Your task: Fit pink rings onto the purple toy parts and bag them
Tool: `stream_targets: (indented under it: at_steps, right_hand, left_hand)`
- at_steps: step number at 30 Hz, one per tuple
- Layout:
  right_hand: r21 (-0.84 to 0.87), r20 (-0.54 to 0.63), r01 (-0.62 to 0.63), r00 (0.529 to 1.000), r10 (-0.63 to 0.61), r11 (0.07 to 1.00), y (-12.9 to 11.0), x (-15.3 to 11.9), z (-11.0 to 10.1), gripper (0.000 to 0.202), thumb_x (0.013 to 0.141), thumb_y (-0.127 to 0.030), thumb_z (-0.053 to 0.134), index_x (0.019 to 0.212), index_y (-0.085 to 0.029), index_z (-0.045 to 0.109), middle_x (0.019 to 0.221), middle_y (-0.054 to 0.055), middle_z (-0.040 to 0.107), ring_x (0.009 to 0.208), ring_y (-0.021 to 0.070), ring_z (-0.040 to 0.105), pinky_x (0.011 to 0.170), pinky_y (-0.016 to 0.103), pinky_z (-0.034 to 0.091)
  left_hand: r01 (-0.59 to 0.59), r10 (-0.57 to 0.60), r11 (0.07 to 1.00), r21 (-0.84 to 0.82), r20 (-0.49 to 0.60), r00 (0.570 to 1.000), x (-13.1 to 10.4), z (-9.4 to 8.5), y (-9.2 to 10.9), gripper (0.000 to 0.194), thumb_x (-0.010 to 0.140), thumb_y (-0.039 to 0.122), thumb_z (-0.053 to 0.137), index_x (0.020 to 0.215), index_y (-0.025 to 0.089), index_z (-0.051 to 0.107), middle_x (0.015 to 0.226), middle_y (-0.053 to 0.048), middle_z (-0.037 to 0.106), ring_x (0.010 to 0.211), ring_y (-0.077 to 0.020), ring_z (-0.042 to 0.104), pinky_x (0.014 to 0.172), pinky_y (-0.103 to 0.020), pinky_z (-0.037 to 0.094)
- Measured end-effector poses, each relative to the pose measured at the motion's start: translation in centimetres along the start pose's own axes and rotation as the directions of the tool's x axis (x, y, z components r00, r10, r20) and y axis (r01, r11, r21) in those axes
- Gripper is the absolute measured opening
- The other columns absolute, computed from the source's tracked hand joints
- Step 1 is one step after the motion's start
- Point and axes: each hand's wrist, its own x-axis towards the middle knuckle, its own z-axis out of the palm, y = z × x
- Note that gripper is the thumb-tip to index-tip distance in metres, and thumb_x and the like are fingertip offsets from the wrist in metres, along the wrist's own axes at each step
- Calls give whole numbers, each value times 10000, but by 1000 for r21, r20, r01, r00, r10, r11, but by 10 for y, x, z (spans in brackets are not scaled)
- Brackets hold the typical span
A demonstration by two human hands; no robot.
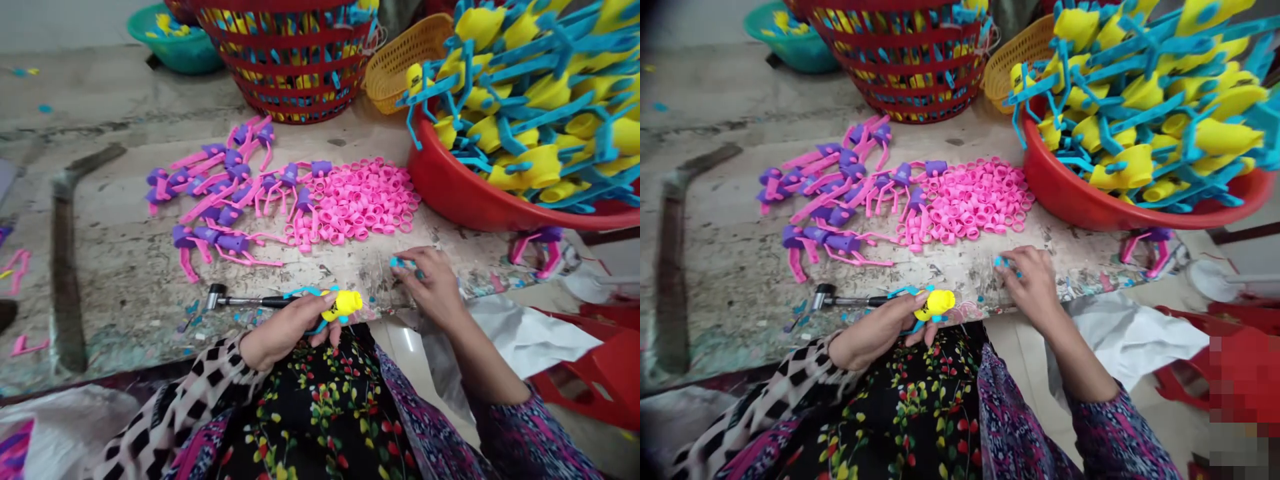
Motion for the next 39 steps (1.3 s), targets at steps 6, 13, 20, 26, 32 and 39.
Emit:
stream_targets:
  at_steps: [6,13,20,26,32,39]
  right_hand:
    - [847,456,-482,875,162,225,-57,-20,24,273,758,-332,735,1025,-302,689,910,-11,666,794,125,602,754,270,493]
    - [784,618,-608,783,66,-124,-68,-22,30,226,731,-261,767,951,-254,716,900,-8,711,733,91,649,721,215,544]
    - [790,613,-604,786,86,-111,-69,-26,31,301,706,-249,791,998,-250,716,865,-29,700,682,71,645,711,193,545]
    - [816,574,-577,809,130,-13,-73,-28,31,284,694,-267,798,970,-260,733,877,-14,701,777,109,642,737,236,548]
    - [816,568,-578,809,150,27,-71,-29,33,259,691,-281,798,943,-267,741,878,-8,704,800,128,641,740,269,550]
    - [807,567,-585,806,170,82,-67,-31,38,256,675,-285,811,920,-263,743,816,-16,699,727,110,630,680,236,538]
  left_hand:
    - [-43,40,985,-165,-17,999,-2,-4,-8,430,940,452,418,847,117,671,680,-59,653,532,-119,535,538,-245,411]
    - [-51,45,982,-182,-37,998,-8,-9,-11,414,935,403,458,780,104,698,672,-67,656,577,-125,567,601,-248,434]
    - [-46,33,981,-188,-74,997,-11,-11,-11,377,909,431,510,864,107,699,680,-52,652,516,-94,506,531,-224,388]
    - [-17,-4,985,-172,-119,993,-12,-10,-11,366,906,424,522,787,116,679,651,-40,646,478,-73,460,509,-217,351]
    - [-1,-20,989,-149,-137,990,-11,-8,-11,367,893,435,536,769,121,678,631,-29,636,464,-65,433,501,-221,324]
    - [67,-80,995,-68,-200,976,-12,-6,-11,374,858,446,570,673,126,630,632,-29,614,506,-78,429,494,-233,292]
